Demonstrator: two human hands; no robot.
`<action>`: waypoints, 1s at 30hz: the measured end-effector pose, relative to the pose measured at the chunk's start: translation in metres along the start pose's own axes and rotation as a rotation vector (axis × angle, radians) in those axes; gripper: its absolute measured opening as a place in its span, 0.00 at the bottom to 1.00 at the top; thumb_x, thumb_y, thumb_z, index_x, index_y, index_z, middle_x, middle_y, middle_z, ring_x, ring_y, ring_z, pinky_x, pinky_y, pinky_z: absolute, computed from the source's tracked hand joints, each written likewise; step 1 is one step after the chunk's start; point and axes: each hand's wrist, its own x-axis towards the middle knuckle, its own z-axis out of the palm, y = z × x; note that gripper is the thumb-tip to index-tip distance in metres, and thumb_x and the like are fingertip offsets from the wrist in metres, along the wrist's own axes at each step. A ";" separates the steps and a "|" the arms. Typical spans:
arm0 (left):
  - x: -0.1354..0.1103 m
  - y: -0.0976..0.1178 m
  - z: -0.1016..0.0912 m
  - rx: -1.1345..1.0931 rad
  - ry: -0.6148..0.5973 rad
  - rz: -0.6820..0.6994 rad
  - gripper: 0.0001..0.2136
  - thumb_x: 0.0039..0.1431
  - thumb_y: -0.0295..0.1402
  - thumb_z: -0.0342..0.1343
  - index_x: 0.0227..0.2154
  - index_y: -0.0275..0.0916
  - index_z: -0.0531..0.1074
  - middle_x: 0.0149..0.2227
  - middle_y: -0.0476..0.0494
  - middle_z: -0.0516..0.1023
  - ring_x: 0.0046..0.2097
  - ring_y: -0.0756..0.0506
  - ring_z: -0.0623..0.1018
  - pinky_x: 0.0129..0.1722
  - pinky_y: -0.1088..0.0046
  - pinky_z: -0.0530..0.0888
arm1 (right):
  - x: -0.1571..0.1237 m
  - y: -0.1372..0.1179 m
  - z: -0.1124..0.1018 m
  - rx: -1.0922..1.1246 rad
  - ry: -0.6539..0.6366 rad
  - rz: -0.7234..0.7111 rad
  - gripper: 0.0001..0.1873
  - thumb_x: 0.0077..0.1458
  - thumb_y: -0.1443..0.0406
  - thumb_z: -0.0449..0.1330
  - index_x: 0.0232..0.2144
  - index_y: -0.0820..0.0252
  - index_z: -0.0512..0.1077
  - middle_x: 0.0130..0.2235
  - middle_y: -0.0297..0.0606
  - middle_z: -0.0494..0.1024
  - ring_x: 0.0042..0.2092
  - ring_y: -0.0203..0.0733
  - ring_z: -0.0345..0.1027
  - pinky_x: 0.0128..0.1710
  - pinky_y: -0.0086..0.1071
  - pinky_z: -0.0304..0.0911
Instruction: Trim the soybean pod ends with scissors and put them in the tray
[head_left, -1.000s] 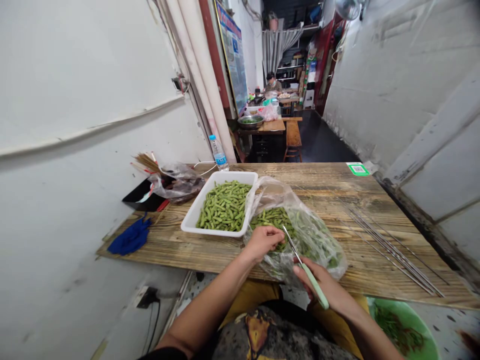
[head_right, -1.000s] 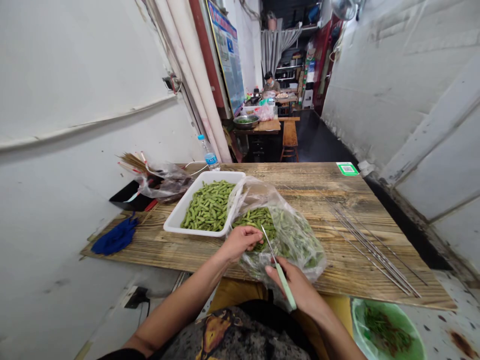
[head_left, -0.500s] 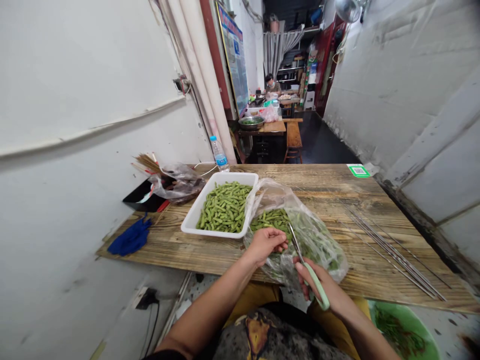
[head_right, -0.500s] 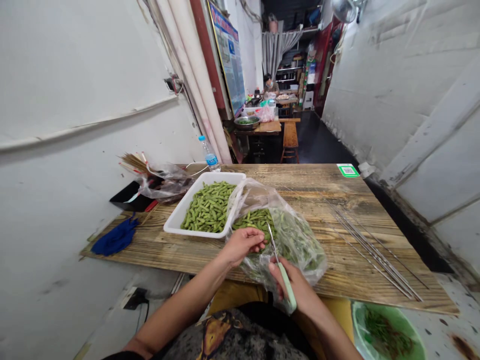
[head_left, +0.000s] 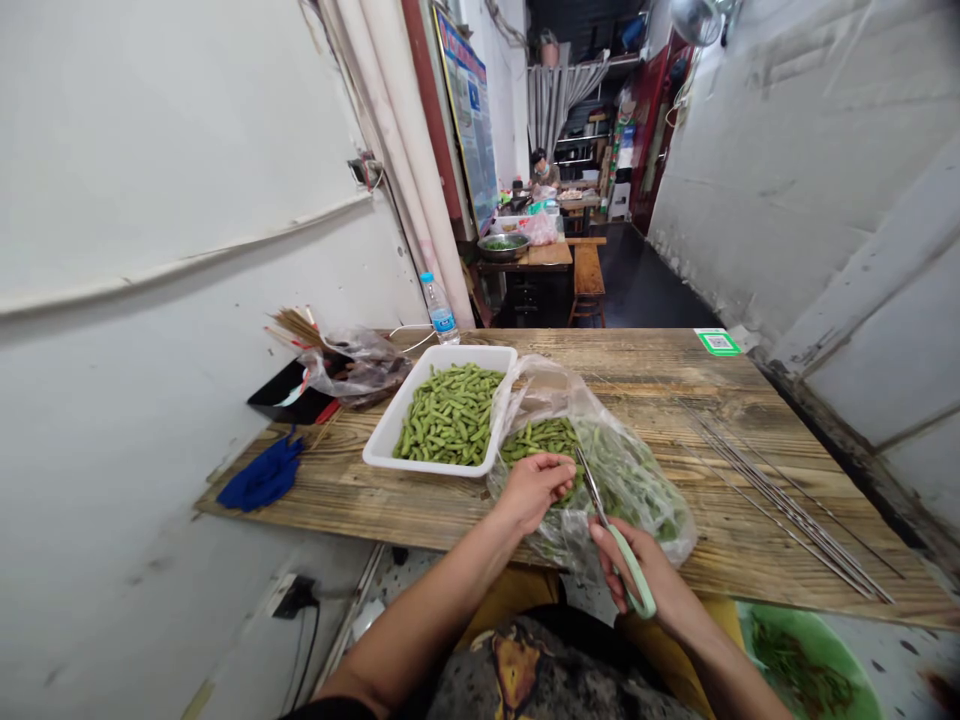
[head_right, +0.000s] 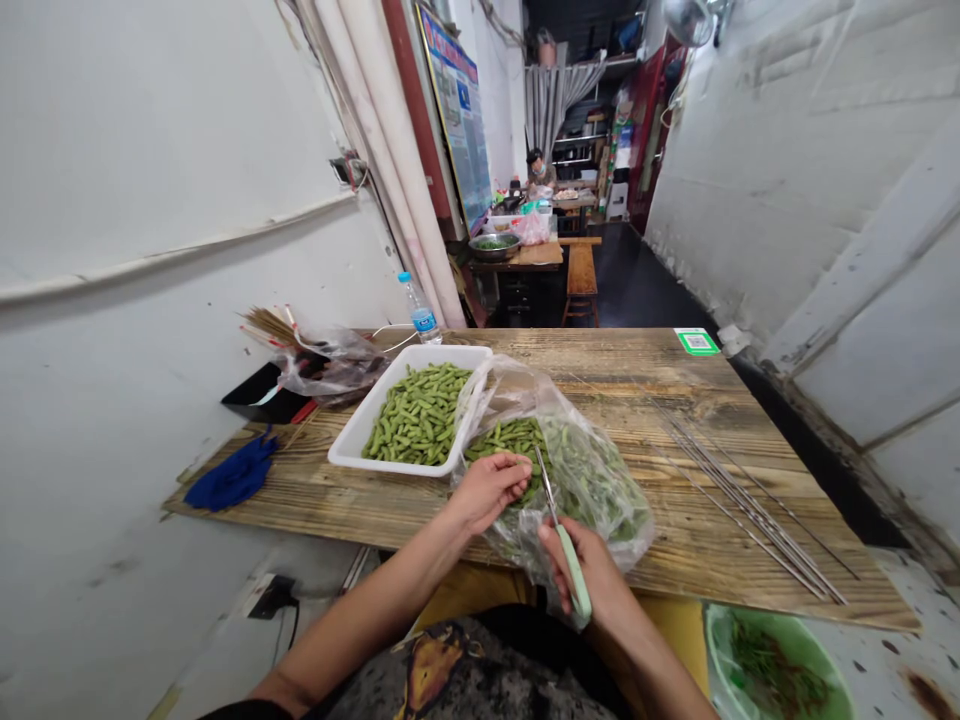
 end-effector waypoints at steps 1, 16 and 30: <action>0.000 -0.001 0.000 -0.011 -0.002 0.006 0.16 0.35 0.32 0.68 0.28 0.31 0.73 0.20 0.51 0.71 0.22 0.57 0.68 0.23 0.82 0.63 | 0.000 0.002 -0.001 0.000 -0.002 -0.006 0.24 0.50 0.45 0.55 0.37 0.58 0.65 0.18 0.22 0.59 0.14 0.29 0.52 0.11 0.24 0.56; -0.004 0.004 -0.009 0.552 -0.058 0.163 0.15 0.47 0.42 0.57 0.26 0.32 0.75 0.14 0.54 0.65 0.17 0.56 0.60 0.18 0.79 0.56 | -0.015 -0.033 -0.010 -0.310 -0.004 -0.128 0.30 0.52 0.47 0.55 0.48 0.63 0.69 0.21 0.31 0.68 0.23 0.36 0.61 0.23 0.28 0.60; 0.000 0.069 -0.052 1.009 0.502 0.616 0.11 0.54 0.36 0.52 0.34 0.35 0.77 0.32 0.42 0.77 0.33 0.46 0.75 0.38 0.70 0.70 | 0.001 -0.003 -0.013 -0.199 -0.038 -0.011 0.32 0.51 0.44 0.53 0.47 0.63 0.64 0.19 0.25 0.61 0.18 0.31 0.56 0.16 0.25 0.57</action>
